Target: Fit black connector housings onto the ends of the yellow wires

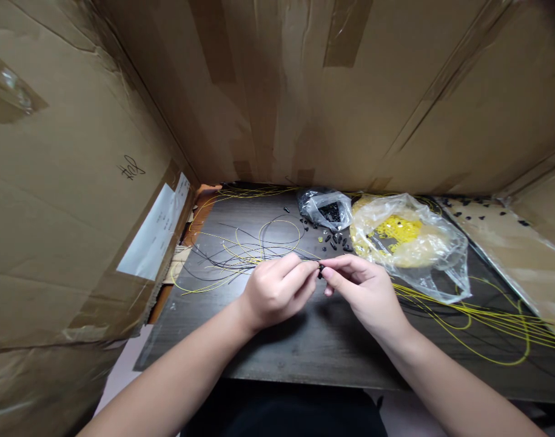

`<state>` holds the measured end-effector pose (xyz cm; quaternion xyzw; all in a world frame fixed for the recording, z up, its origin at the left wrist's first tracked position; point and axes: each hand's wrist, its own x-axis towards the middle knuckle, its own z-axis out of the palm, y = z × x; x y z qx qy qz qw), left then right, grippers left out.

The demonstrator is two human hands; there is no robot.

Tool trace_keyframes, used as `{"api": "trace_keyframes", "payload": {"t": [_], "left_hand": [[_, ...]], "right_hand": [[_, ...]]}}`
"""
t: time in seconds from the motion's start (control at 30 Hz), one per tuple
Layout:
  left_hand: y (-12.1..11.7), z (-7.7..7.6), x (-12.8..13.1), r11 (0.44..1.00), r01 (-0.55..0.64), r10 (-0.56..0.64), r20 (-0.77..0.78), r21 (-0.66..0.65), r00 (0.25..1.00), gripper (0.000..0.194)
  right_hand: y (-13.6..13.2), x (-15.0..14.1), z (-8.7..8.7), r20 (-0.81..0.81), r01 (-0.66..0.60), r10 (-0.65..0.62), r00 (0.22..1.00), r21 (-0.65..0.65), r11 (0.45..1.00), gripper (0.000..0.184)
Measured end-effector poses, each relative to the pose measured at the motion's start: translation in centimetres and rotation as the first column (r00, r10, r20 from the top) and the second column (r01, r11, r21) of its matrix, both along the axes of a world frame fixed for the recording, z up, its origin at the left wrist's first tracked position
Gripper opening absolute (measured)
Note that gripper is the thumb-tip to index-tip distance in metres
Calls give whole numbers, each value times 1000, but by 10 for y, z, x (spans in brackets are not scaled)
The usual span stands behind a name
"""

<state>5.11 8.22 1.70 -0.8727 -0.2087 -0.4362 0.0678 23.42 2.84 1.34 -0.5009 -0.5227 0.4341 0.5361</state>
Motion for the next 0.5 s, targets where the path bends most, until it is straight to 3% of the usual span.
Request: {"api": "trace_keyframes", "payload": {"t": [0.17,0.5], "left_hand": [[-3,4,3,990,61,-52,71,-126,996,16],[1,2,1,994,50,-47,41,-95,998,11]], "right_hand": [[0,1,-1,-12,-7,7,1000,-13,1000,23],[1,2,0,14,4,-4,1000,-7,1000,26]]}}
